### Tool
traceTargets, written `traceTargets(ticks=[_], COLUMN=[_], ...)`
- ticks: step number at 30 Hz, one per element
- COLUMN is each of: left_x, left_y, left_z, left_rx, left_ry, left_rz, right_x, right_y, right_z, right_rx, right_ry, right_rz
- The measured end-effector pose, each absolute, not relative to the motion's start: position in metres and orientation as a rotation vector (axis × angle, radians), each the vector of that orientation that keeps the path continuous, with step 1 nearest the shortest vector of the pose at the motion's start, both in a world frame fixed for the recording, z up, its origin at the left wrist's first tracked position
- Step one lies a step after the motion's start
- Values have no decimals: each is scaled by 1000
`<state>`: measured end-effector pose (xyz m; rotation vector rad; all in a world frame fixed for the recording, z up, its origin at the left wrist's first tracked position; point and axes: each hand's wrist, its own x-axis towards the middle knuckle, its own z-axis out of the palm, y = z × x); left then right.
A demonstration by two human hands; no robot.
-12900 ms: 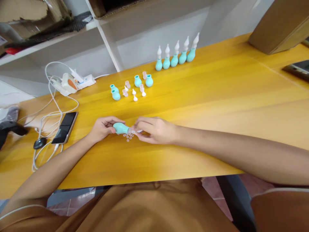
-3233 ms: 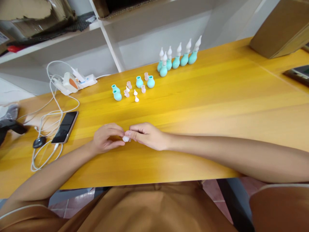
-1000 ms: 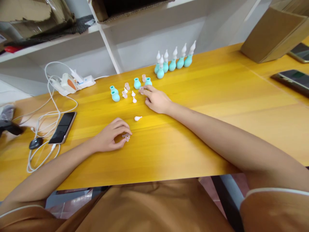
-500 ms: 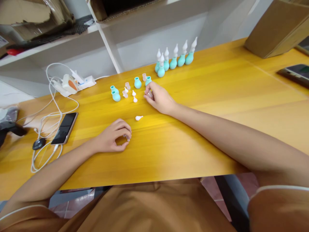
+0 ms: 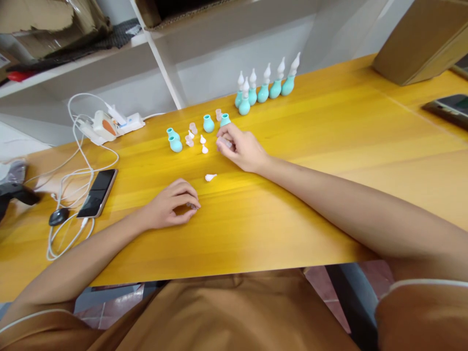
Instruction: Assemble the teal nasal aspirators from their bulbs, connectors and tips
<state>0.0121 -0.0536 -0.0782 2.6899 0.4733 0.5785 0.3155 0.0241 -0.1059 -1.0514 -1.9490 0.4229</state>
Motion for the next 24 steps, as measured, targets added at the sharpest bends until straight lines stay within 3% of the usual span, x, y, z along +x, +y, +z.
traceTargets(ticks=[16,24], left_x=[16,15], left_y=[-56,-56], left_z=[-83,-77], left_rx=[2851,2690], left_ry=[376,398], left_rz=[715,1001], right_x=[315,290], right_y=[23,-5], right_z=[-108,-99], right_rx=[-951,-699], right_ry=[-1993,-1604], right_rz=[408,1106])
